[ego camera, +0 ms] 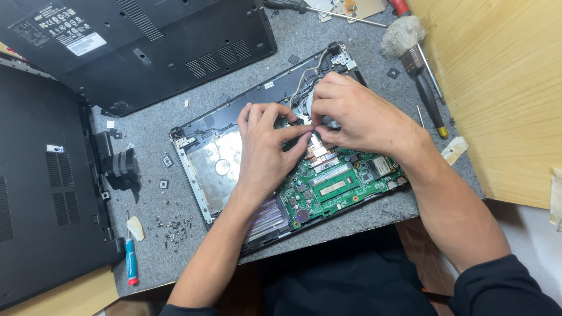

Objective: Disassembling a laptop to clean internal components with a brush and manipulate keyboard keys using a small tool.

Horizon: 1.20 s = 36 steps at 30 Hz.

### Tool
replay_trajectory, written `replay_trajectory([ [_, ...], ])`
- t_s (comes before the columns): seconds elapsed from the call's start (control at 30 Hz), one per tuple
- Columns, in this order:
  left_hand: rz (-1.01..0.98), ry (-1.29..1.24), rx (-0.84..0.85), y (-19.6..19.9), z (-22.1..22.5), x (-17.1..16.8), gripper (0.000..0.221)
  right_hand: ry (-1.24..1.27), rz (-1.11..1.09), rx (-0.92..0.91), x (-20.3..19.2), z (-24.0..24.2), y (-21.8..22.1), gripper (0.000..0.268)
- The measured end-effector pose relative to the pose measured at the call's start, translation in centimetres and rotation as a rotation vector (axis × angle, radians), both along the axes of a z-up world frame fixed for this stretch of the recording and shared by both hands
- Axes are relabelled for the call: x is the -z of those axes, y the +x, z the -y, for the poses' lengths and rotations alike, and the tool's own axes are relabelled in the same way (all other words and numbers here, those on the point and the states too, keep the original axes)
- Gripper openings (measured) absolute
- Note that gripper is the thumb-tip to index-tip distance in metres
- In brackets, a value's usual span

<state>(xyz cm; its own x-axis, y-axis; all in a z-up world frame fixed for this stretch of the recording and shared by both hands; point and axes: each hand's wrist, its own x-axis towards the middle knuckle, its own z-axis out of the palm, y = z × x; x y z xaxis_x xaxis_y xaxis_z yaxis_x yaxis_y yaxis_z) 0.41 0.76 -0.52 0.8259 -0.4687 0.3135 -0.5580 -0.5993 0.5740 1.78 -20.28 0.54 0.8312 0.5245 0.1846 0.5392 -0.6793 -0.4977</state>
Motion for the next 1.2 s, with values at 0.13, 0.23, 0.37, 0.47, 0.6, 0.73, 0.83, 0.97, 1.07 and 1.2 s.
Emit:
replay_trajectory([
  [0.13, 0.054, 0.024, -0.001, -0.2, 0.2, 0.1, 0.008, 0.029, -0.034, 0.004, -0.4, 0.0, 0.0, 0.008],
  [0.23, 0.14, 0.063, -0.003, -0.2, 0.3, 0.2, 0.006, 0.067, -0.067, 0.004, -0.5, 0.0, 0.3, 0.01],
  [0.37, 0.163, 0.056, -0.015, -0.2, 0.4, 0.3, 0.004, 0.092, -0.1, 0.036, -0.6, 0.1, 0.3, 0.01],
  [0.47, 0.165, 0.05, -0.007, 0.1, 0.3, 0.3, 0.004, 0.107, -0.09, 0.035, -0.7, 0.2, 0.3, 0.01],
  [0.6, 0.205, 0.067, 0.061, 1.4, 0.2, 0.0, 0.006, 0.128, -0.091, 0.036, -1.0, 0.2, 0.1, 0.009],
  [0.73, 0.173, 0.043, 0.049, 1.9, 0.3, 0.0, 0.009, 0.108, -0.093, 0.032, -0.6, 0.3, 0.2, 0.009],
  [0.83, 0.223, 0.11, 0.068, 2.2, 0.2, 0.2, 0.011, 0.058, -0.051, -0.006, 0.1, 0.6, 0.3, 0.009],
  [0.97, 0.195, 0.098, 0.068, 2.4, 0.2, 0.3, 0.012, 0.071, -0.035, -0.024, -0.1, 0.9, 0.3, 0.006],
  [1.07, 0.172, 0.102, 0.091, 2.7, 0.1, 0.2, 0.014, 0.047, -0.054, -0.025, -0.1, 1.0, 0.4, 0.005],
  [1.2, 0.152, 0.104, 0.13, 2.8, -0.1, 0.1, 0.014, 0.057, -0.02, -0.065, 0.3, 1.2, 0.6, 0.007],
])
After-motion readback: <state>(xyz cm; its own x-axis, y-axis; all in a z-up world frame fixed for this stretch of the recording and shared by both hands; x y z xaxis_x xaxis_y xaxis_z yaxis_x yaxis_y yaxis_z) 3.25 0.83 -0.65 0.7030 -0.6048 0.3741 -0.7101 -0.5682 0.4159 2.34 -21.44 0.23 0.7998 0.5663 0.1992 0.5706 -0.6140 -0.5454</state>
